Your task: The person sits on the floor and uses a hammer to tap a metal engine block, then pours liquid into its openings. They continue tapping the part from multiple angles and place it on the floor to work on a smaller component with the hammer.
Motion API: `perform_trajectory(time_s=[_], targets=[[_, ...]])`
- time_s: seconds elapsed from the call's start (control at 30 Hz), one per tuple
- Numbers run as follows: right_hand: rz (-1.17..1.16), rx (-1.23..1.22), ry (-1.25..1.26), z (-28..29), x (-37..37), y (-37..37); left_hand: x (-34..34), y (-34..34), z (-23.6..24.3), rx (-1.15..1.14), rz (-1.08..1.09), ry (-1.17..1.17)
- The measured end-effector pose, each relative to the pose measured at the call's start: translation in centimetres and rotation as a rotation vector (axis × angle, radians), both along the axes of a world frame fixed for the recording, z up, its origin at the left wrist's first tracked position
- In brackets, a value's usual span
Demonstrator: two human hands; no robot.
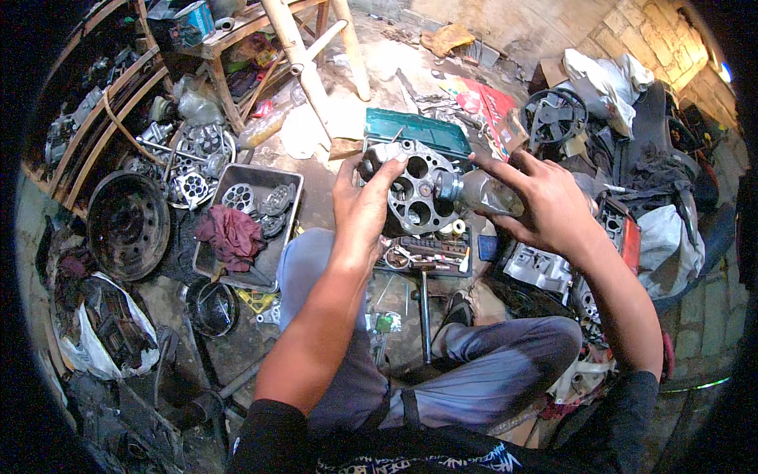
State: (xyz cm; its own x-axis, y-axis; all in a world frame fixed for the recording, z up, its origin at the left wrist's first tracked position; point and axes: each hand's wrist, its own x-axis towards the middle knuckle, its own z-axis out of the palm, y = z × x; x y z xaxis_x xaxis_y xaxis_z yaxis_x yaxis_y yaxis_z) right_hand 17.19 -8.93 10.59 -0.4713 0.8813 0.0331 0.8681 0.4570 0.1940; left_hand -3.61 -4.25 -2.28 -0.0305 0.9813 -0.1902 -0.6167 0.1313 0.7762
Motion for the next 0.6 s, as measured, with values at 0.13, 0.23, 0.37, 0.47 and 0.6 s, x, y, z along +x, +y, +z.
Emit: perform_trajectory(time_s=[0.13, 0.23, 0.37, 0.47, 0.6], targets=[[-0.002, -0.015, -0.031, 0.2, -0.1, 0.2, 0.2, 0.4, -0.7, 0.008, 0.002, -0.02], [-0.004, -0.012, -0.066, 0.3, -0.3, 0.4, 0.3, 0.5, -1.0, 0.012, 0.006, -0.028], [-0.01, -0.02, -0.089, 0.7, -0.8, 0.4, 0.2, 0.4, -0.9, -0.009, 0.012, -0.038], [-0.043, -0.037, -0.127, 1.1, -1.3, 0.3, 0.1, 0.4, -0.8, 0.002, 0.005, -0.034], [-0.027, -0.021, -0.15, 1.3, -1.6, 0.3, 0.2, 0.4, -0.9, 0.012, 0.031, -0.022]])
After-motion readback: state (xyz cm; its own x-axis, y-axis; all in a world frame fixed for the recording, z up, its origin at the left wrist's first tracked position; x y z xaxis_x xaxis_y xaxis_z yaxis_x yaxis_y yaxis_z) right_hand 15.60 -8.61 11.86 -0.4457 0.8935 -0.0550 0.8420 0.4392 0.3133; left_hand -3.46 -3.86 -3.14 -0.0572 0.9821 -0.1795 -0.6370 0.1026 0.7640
